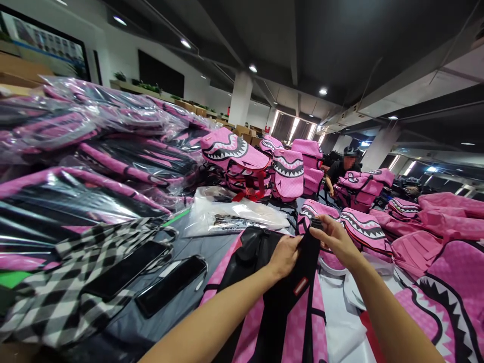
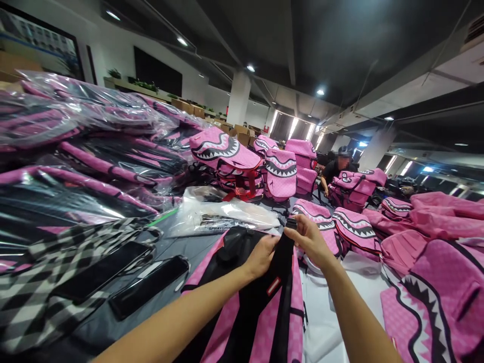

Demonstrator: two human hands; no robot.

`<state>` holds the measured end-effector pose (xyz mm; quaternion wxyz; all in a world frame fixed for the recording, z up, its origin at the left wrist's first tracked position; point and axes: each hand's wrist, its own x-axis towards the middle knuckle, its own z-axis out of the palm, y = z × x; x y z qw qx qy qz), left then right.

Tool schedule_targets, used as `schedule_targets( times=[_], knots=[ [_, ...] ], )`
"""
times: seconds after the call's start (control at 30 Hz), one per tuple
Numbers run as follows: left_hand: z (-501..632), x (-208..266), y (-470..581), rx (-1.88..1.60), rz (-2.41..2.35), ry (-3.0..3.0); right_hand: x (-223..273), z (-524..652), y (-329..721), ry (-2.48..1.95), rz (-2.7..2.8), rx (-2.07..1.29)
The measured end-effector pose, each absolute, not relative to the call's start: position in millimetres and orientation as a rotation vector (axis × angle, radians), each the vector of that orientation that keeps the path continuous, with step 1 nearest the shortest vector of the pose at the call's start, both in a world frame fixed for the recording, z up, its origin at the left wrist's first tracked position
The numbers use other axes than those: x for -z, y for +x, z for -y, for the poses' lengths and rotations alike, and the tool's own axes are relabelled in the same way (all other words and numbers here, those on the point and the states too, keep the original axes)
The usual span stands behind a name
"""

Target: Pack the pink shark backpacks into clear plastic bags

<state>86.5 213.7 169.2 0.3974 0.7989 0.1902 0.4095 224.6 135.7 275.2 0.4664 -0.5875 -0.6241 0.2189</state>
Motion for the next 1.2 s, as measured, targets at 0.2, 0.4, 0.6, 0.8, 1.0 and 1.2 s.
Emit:
schedule_targets(
  times=[0.2,0.4,0.6,0.8,1.0,1.2],
  knots=[
    [-165.8,-83.0,52.5,-0.756,-0.464,1.596,-201.6,-194.7,278.3,-1.674,1.605,-0.092],
    [-156.8,-76.0,-24.3,-0.488,-0.587,2.030,-111.3,-228.9,296.1,-1.743,1.655,-0.087],
    [-294.2,-121.3,4.8,-0.881,-1.202,2.175,-85.2,-223.0,288.8,-1.707,1.916,0.163],
    [-319.0,-79.6,44.7,-1.081,-0.884,2.438,-75.2,-197.2,278.0,-1.475,1.839,0.320],
    [-281.7,-50.5,13.8,-1.173,-0.779,2.572,-63.1,-161.7,257.1,-1.331,1.826,0.497],
    [-259.7,-29.9,-2.6,-0.929,-0.690,2.767,-32.7,-125.8,261.5,-1.479,1.946,0.305]
  ],
)
